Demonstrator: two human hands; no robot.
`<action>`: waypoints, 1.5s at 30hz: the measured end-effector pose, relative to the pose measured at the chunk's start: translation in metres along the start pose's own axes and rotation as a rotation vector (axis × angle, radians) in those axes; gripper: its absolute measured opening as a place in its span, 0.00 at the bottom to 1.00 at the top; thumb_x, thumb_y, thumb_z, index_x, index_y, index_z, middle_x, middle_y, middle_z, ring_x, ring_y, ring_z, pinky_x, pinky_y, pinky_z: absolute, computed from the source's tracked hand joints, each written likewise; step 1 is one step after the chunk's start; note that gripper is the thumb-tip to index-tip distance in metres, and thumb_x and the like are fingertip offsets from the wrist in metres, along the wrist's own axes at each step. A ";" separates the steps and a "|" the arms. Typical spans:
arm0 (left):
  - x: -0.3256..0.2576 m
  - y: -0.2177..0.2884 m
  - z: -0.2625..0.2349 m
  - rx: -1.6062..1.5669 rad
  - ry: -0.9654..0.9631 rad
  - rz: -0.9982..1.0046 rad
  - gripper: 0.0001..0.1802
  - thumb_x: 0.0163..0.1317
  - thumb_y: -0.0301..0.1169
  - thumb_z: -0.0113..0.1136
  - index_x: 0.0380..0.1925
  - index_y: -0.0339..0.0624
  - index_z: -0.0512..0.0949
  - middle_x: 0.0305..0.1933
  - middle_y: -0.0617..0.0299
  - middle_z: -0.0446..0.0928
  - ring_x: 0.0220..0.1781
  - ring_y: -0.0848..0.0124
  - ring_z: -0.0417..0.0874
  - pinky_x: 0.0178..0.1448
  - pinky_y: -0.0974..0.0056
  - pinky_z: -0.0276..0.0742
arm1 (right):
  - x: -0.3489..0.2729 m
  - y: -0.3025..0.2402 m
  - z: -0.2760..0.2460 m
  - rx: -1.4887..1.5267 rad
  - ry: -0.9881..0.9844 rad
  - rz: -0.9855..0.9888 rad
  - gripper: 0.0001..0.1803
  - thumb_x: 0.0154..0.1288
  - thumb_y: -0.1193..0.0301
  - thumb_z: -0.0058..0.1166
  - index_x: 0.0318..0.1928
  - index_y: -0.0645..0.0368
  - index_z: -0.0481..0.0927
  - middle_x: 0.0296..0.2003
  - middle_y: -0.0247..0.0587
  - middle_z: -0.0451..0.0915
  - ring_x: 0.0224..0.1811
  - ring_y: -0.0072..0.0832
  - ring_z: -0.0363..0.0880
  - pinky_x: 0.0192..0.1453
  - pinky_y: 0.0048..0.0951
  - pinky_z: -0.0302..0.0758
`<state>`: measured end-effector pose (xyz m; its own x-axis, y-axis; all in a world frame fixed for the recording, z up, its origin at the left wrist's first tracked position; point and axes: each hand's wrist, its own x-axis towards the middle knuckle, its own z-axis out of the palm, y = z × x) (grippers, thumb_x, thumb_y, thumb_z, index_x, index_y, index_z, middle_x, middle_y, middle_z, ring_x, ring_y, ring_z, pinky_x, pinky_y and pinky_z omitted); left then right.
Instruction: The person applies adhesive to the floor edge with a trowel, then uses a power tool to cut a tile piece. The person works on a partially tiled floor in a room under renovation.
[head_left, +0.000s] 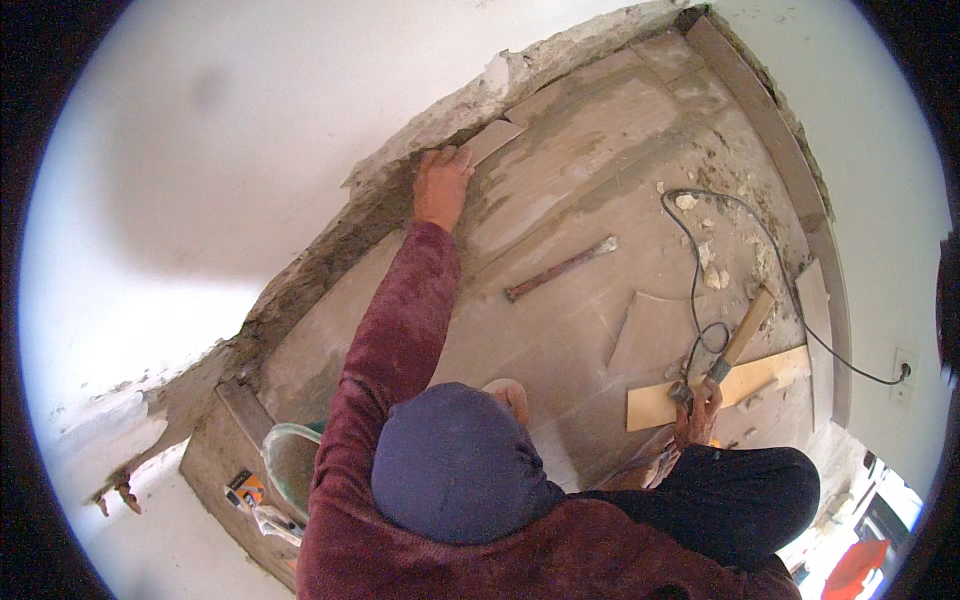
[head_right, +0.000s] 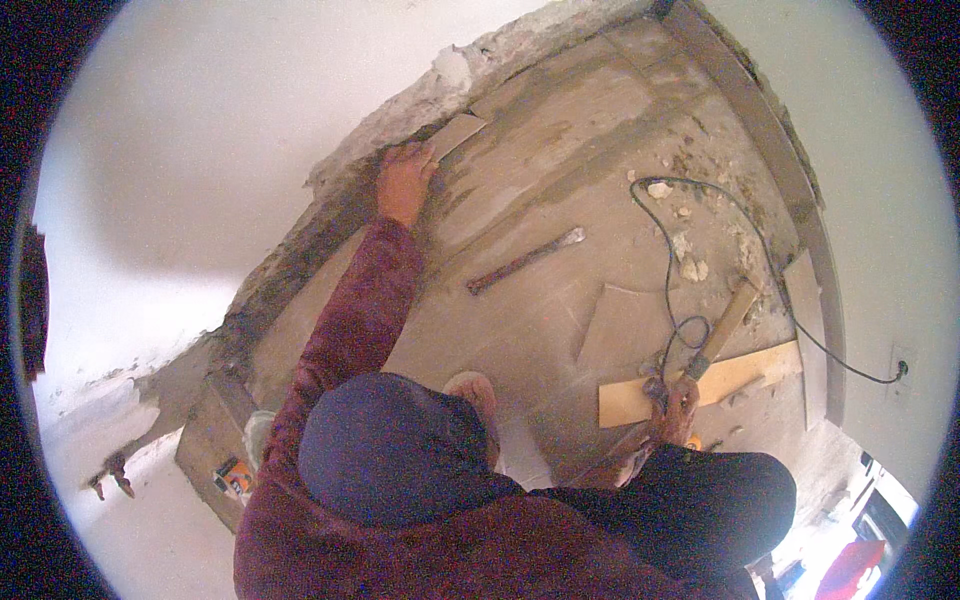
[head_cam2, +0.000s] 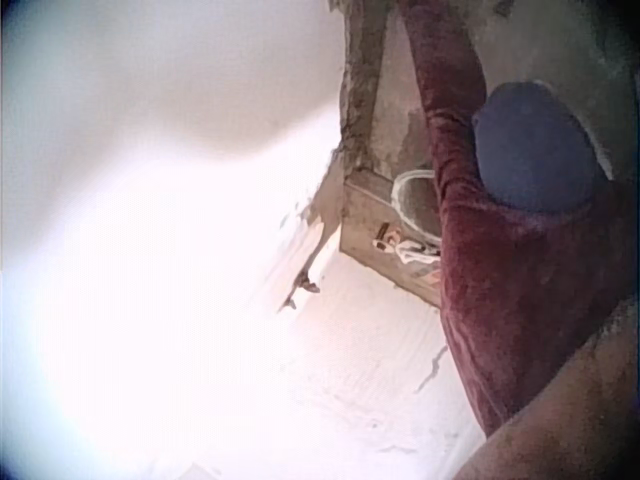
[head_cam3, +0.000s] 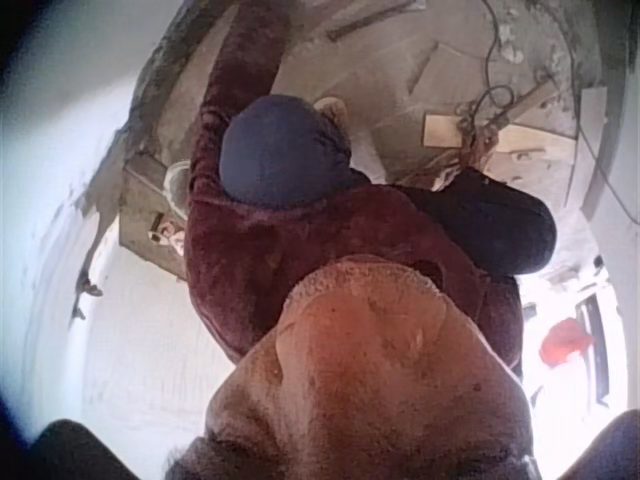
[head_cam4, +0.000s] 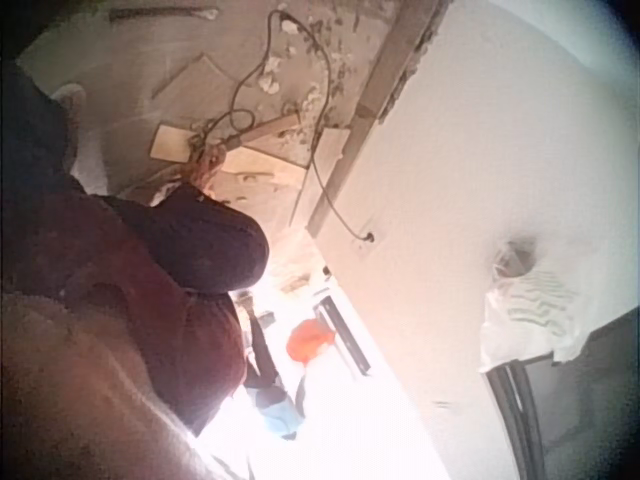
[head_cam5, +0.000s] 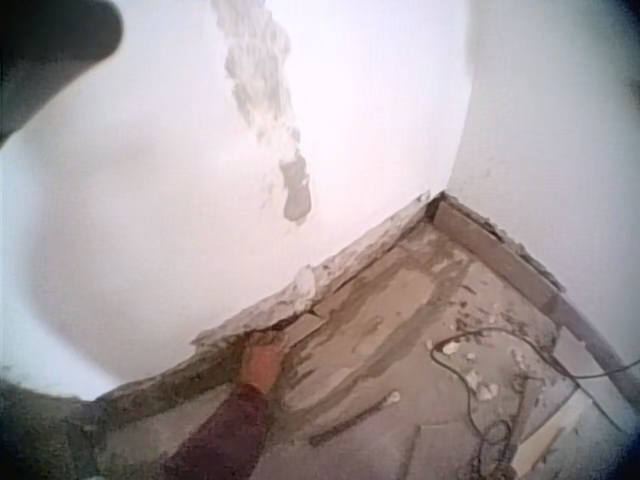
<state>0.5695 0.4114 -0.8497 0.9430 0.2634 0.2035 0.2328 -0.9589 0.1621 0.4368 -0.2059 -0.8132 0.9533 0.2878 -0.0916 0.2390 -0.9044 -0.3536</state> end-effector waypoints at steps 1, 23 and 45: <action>0.000 0.002 0.002 0.038 0.056 0.041 0.18 0.61 0.34 0.59 0.51 0.46 0.79 0.55 0.55 0.77 0.58 0.54 0.75 0.65 0.53 0.69 | -0.002 0.006 0.003 0.003 0.005 -0.016 0.27 0.50 0.70 0.66 0.53 0.57 0.77 0.62 0.55 0.62 0.64 0.55 0.65 0.62 0.47 0.71; 0.004 -0.007 0.010 -0.114 0.115 0.044 0.16 0.58 0.34 0.62 0.46 0.44 0.82 0.48 0.56 0.78 0.52 0.55 0.74 0.59 0.55 0.71 | -0.003 0.004 0.000 0.087 -0.056 0.023 0.31 0.48 0.84 0.58 0.57 0.59 0.73 0.62 0.57 0.58 0.66 0.56 0.61 0.67 0.47 0.65; 0.004 -0.006 -0.011 -0.274 0.079 0.006 0.19 0.55 0.31 0.64 0.48 0.40 0.81 0.49 0.54 0.80 0.53 0.54 0.77 0.60 0.54 0.71 | -0.002 -0.013 -0.008 0.034 -0.054 0.052 0.29 0.51 0.81 0.57 0.58 0.58 0.73 0.64 0.59 0.57 0.67 0.57 0.60 0.69 0.47 0.63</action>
<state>0.5691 0.4198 -0.8390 0.9202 0.2752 0.2783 0.1439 -0.8992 0.4133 0.4335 -0.1974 -0.8016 0.9528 0.2582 -0.1600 0.1824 -0.9076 -0.3782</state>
